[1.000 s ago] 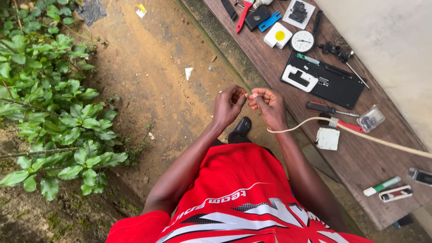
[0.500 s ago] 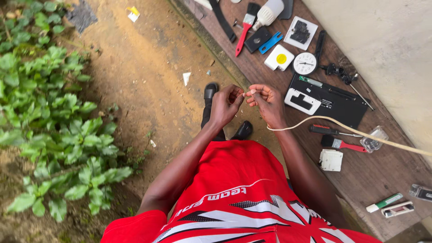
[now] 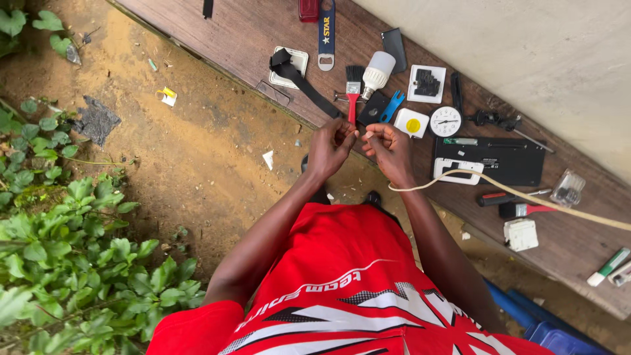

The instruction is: The person picks up and cleans various electronic parts including a black plastic housing, a small printed circuit board, and a box using a brush and a cloth by hand.

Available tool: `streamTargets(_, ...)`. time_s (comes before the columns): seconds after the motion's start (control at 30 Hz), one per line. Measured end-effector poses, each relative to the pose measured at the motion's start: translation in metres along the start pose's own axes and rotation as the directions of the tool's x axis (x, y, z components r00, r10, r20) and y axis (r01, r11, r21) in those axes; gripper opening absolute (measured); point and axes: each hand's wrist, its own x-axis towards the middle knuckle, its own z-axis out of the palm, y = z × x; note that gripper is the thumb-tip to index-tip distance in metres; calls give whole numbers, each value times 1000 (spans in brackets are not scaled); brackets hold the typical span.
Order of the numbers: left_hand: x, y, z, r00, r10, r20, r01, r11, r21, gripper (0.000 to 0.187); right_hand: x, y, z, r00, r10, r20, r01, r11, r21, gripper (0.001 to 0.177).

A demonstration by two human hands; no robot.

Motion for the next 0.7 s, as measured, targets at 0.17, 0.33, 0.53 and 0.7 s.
streamTargets(0.17,19,-5,-15,997,-17,74,20,999,-35,12,-1,-9,11,995,-33,-90,24,994,-102,20)
streamTargets(0.33,24,-5,-11,996,-22,86,24,999,-22,10,-9,-11,12,982,-90,-163,57,979,-196,22)
streamTargets(0.53,29,-1,-2,986,-22,166,32,998,-56,11,-8,-34,0,947,-268,-180,141,846,-515,40)
streamTargets(0.7,29,-3,5,985,16,171,-12,1000,-26,12,4,-38,-3,967,-213,-139,94,807,-584,72)
